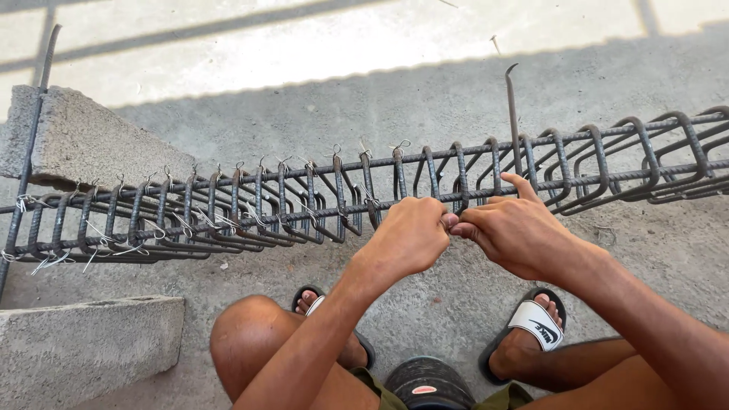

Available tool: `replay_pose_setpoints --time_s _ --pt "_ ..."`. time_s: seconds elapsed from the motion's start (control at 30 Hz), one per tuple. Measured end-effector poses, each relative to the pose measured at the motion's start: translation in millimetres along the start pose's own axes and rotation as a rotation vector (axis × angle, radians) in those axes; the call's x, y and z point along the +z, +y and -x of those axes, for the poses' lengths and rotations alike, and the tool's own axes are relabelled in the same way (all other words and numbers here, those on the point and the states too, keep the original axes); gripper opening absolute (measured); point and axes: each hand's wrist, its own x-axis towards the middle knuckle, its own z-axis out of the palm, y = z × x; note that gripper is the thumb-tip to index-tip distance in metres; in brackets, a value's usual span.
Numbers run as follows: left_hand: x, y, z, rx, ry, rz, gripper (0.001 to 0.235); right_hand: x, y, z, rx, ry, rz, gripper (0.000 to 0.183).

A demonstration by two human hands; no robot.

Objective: Tying wire around rebar intersections using a hook tool to secure a reinforcement cage

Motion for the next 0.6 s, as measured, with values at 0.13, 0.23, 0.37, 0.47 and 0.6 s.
replay_pose_setpoints --time_s 0.13,0.23,0.37,0.47,0.6 --pt "9 4 -3 -0.04 0.052 -0.025 0.042 10 -5 0 0.1 0.104 0.183 0.048" --pt "15 5 -9 -0.072 0.107 -0.04 0.043 10 -10 -1 0.175 0.137 0.212 0.049" --pt "25 12 -11 -0.121 0.149 -0.007 0.049 18 -10 -5 0.249 0.133 0.223 0.053" --pt "12 4 -13 -0.076 0.119 0.012 0.045 6 -12 -1 0.195 0.142 0.233 0.05" --pt "-30 12 14 -0.014 0.067 0.181 0.042 -5 1 2 0.041 0.13 0.177 0.033"
